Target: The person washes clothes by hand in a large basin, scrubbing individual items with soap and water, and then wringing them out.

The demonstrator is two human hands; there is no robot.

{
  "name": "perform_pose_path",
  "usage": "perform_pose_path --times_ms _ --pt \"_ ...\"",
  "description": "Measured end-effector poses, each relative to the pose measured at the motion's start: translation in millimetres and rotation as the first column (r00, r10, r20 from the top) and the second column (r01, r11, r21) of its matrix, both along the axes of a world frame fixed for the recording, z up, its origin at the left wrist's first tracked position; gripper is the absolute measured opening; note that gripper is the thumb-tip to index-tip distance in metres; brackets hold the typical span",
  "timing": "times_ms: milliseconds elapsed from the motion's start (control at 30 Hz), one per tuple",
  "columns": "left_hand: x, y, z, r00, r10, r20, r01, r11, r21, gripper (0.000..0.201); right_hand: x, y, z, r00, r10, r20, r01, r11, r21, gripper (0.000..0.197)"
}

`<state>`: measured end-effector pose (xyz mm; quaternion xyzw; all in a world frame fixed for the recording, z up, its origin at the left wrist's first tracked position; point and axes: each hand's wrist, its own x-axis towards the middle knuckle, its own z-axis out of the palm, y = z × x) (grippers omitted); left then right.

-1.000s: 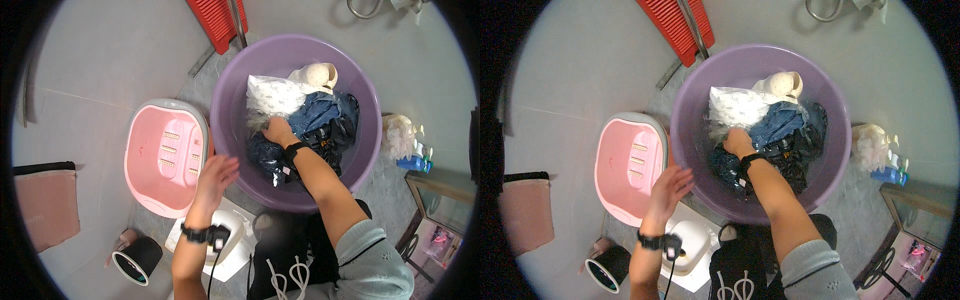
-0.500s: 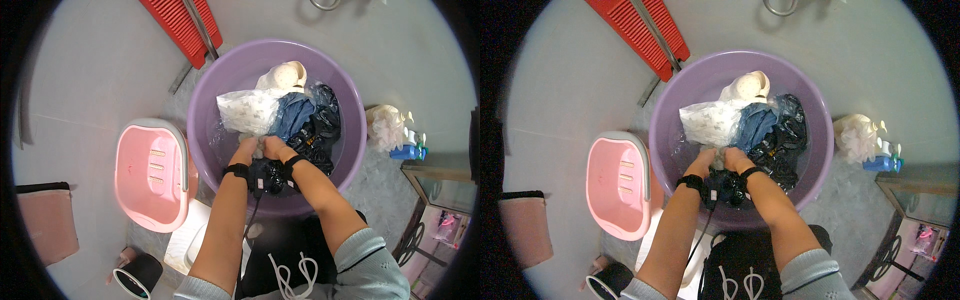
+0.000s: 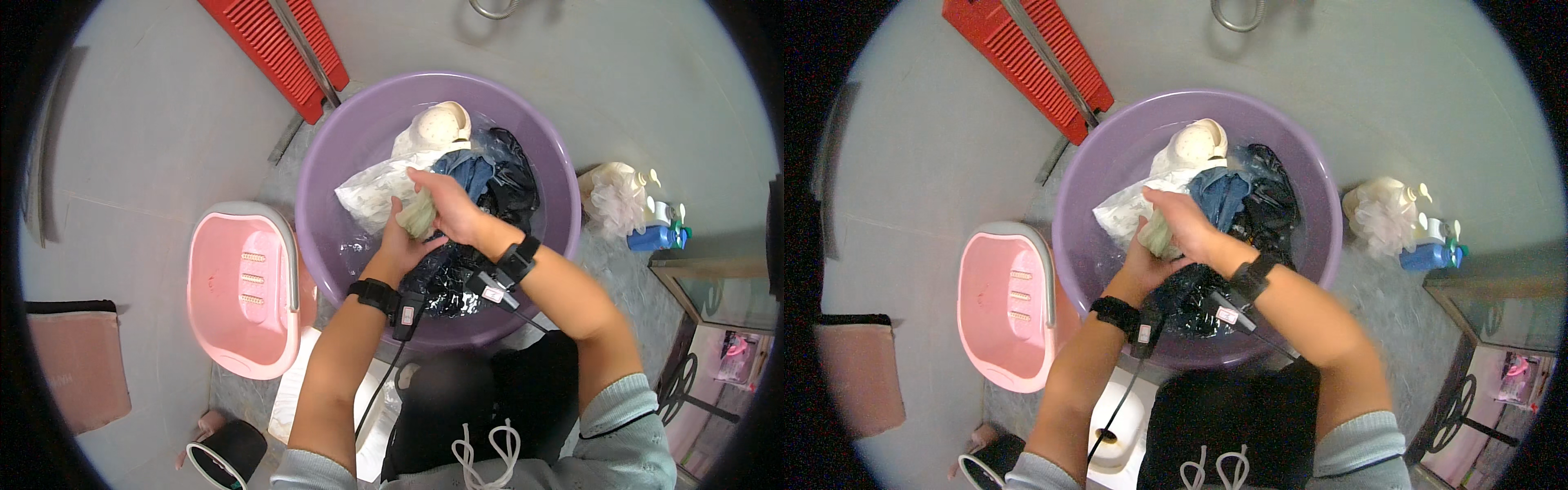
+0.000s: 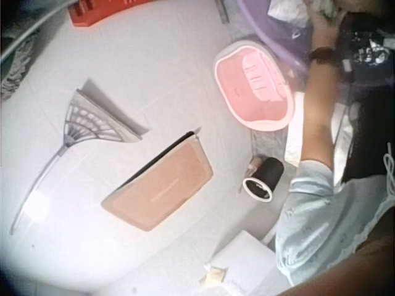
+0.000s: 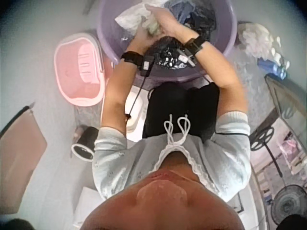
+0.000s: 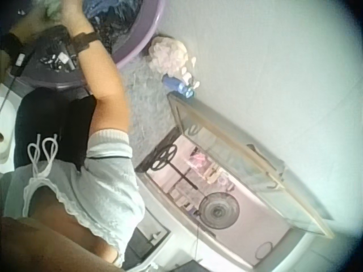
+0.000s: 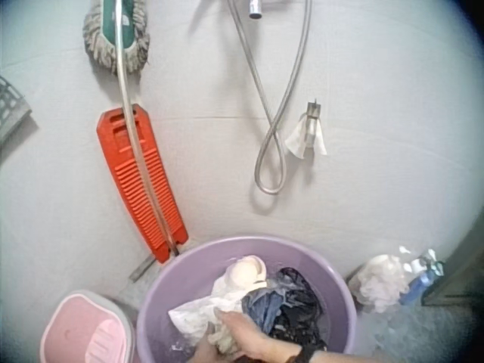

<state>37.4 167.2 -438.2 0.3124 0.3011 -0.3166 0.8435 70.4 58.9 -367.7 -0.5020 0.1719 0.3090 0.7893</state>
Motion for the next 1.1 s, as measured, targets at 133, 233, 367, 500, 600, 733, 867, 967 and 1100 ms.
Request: perform_pose_path --times_ms 133,233,367,500,600,733,867,967,1100 --pt "9 -17 -6 0.981 0.051 0.188 -0.081 0.985 0.154 0.051 -8 -9 -78 0.941 -0.158 0.3 0.235 0.941 -0.244 0.034" --pt "5 -32 9 0.945 -0.107 0.31 -0.137 0.729 0.67 0.042 -12 -3 -107 0.942 -0.33 0.059 0.33 0.879 -0.344 0.038" --pt "1 -34 0 0.872 -0.327 0.364 -0.237 0.368 0.899 0.046 -21 14 -108 0.953 -0.271 -0.134 0.277 0.961 0.025 0.051" --pt "0 -49 17 0.842 -0.38 0.383 -0.313 0.235 0.92 0.056 -15 0 -115 0.978 -0.193 -0.078 0.172 0.961 -0.215 0.06" --pt "1 -51 15 0.862 -0.395 0.317 -0.238 0.237 0.942 0.059 -16 -3 -110 0.969 -0.18 -0.171 0.137 0.963 -0.234 0.06" --pt "12 -27 -22 0.867 -0.416 0.275 -0.207 0.202 0.957 0.06 -18 3 -100 0.961 -0.195 -0.196 0.152 0.964 -0.217 0.061" --pt "18 5 -46 0.849 -0.511 0.138 -0.022 0.226 0.974 0.048 -8 -12 -96 0.877 0.386 0.286 -0.035 0.645 -0.763 0.042" --pt "18 23 -83 0.733 -0.639 0.234 -0.118 0.219 0.969 0.035 -14 -35 -106 0.53 0.749 0.398 0.179 0.36 -0.916 0.03" --pt "-8 2 -108 0.196 -0.979 -0.05 -0.167 -0.083 0.982 0.035 -28 -48 -127 0.32 0.942 -0.103 0.114 -0.146 -0.983 0.033"
